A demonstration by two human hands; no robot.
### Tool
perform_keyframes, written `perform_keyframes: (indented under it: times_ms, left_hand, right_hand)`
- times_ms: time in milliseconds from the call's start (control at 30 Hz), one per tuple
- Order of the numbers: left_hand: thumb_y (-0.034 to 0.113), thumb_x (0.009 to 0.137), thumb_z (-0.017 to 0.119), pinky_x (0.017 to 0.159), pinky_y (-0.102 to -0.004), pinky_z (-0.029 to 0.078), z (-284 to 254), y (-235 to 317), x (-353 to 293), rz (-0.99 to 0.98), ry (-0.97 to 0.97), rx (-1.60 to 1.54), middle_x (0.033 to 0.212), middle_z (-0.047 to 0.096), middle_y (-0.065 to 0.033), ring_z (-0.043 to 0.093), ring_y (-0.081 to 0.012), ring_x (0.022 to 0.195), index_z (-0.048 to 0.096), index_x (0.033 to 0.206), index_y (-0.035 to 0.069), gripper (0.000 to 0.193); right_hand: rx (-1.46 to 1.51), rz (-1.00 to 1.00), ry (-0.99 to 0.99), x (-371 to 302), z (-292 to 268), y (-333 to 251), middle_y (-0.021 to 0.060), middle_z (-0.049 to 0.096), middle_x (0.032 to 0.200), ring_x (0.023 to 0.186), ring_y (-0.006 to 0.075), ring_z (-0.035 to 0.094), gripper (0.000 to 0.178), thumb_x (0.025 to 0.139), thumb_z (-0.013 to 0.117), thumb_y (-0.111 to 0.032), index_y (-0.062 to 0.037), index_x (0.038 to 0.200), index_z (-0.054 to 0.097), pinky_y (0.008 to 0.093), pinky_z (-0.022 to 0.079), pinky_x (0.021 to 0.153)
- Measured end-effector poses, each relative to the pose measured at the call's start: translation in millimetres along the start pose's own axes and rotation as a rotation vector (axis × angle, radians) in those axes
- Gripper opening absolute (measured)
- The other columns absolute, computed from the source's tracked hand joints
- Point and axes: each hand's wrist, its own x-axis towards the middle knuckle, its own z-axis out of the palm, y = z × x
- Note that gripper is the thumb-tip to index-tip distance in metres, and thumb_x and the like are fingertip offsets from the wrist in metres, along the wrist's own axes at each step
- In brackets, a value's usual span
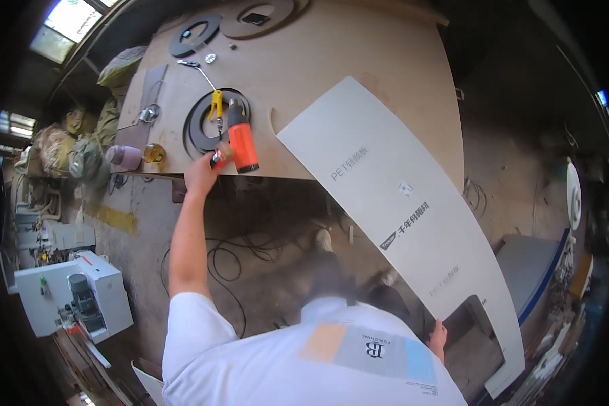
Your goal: The person handles a board, heats its inner curved edge with a heat gun, presses the edge using a small roller, and places the tools onto the workbench.
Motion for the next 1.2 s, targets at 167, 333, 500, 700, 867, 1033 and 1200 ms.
perform_keyframes:
  times_ms: [167, 333, 500, 700, 867, 1033, 1200]
  left_hand:
    - [0.034, 0.083, 0.080, 0.087, -0.0482, 0.056, 14.2, -11.3, 71.5, -0.122, -0.024, -0.042, 0.110, 0.075, -0.0139, 0.071, -0.0353, 0.105, 0.068, 0.128, 0.019, 0.049]
    - [0.040, 0.081, 0.081, 0.088, -0.0498, 0.056, 22.9, -55.6, 124.1, -0.407, 0.104, -0.237, 0.112, 0.075, -0.0158, 0.071, -0.0368, 0.106, 0.071, 0.122, 0.014, 0.049]
    - [0.045, 0.081, 0.080, 0.088, -0.0497, 0.056, 30.9, -101.3, 177.0, -0.587, 0.065, -0.243, 0.111, 0.075, -0.0169, 0.072, -0.0365, 0.106, 0.074, 0.112, 0.009, 0.048]
    - [0.047, 0.089, 0.072, 0.090, -0.0504, 0.054, 58.9, -130.9, 196.9, -0.533, 0.116, -0.118, 0.115, 0.074, -0.0164, 0.070, -0.0386, 0.108, 0.070, 0.122, 0.013, 0.047]
    - [0.049, 0.091, 0.067, 0.093, -0.0499, 0.053, 78.0, -158.3, 195.1, -0.574, 0.283, -0.347, 0.118, 0.073, -0.0164, 0.068, -0.0390, 0.112, 0.068, 0.125, 0.015, 0.048]
    - [0.031, 0.092, 0.063, 0.098, -0.0488, 0.051, 97.3, -193.5, 193.0, -0.735, 0.254, -0.263, 0.121, 0.071, -0.0197, 0.067, -0.0388, 0.116, 0.064, 0.132, 0.011, 0.045]
    - [0.021, 0.092, 0.058, 0.101, -0.0498, 0.050, 104.4, -195.1, 165.1, -0.599, 0.197, -0.280, 0.127, 0.068, -0.0212, 0.064, -0.0395, 0.119, 0.066, 0.130, 0.008, 0.040]
  right_hand:
    - [0.041, -0.202, -0.008, -49.8, 36.5, 10.5, 0.0066, 0.066, 0.100, 0.077, 0.0161, 0.059, 0.051, 0.096, 0.067, -0.048, -0.0039, 0.122, 0.063, 0.0330, 0.050, 0.069]
    - [-0.088, -0.341, 0.039, -45.5, 63.6, 29.7, 0.0118, 0.071, 0.100, 0.089, 0.0186, 0.066, 0.045, 0.096, 0.070, -0.039, 0.0024, 0.113, 0.069, 0.0331, 0.053, 0.083]
    - [-0.034, -0.410, -0.078, -56.7, 69.9, 18.6, 0.0123, 0.072, 0.100, 0.090, 0.0180, 0.066, 0.040, 0.097, 0.069, -0.036, 0.0027, 0.109, 0.070, 0.0327, 0.052, 0.084]
    - [-0.128, -0.338, -0.122, -93.8, 83.6, -19.2, 0.0114, 0.073, 0.102, 0.093, 0.0182, 0.067, 0.037, 0.098, 0.068, -0.031, 0.0015, 0.115, 0.069, 0.0329, 0.053, 0.085]
    - [-0.278, -0.447, -0.143, -104.6, 94.6, -50.8, 0.0133, 0.073, 0.107, 0.099, 0.0204, 0.070, 0.038, 0.100, 0.065, -0.032, 0.0027, 0.116, 0.069, 0.0343, 0.054, 0.088]
    - [-0.204, -0.355, -0.315, -120.4, 101.8, -105.3, 0.0169, 0.072, 0.108, 0.098, 0.0183, 0.071, 0.041, 0.103, 0.059, -0.034, 0.0018, 0.123, 0.065, 0.0324, 0.057, 0.081]
    - [-0.317, -0.548, -0.465, -142.9, 116.1, -173.2, 0.0131, 0.072, 0.105, 0.087, 0.0168, 0.066, 0.042, 0.101, 0.062, -0.033, 0.0018, 0.125, 0.064, 0.0303, 0.055, 0.072]
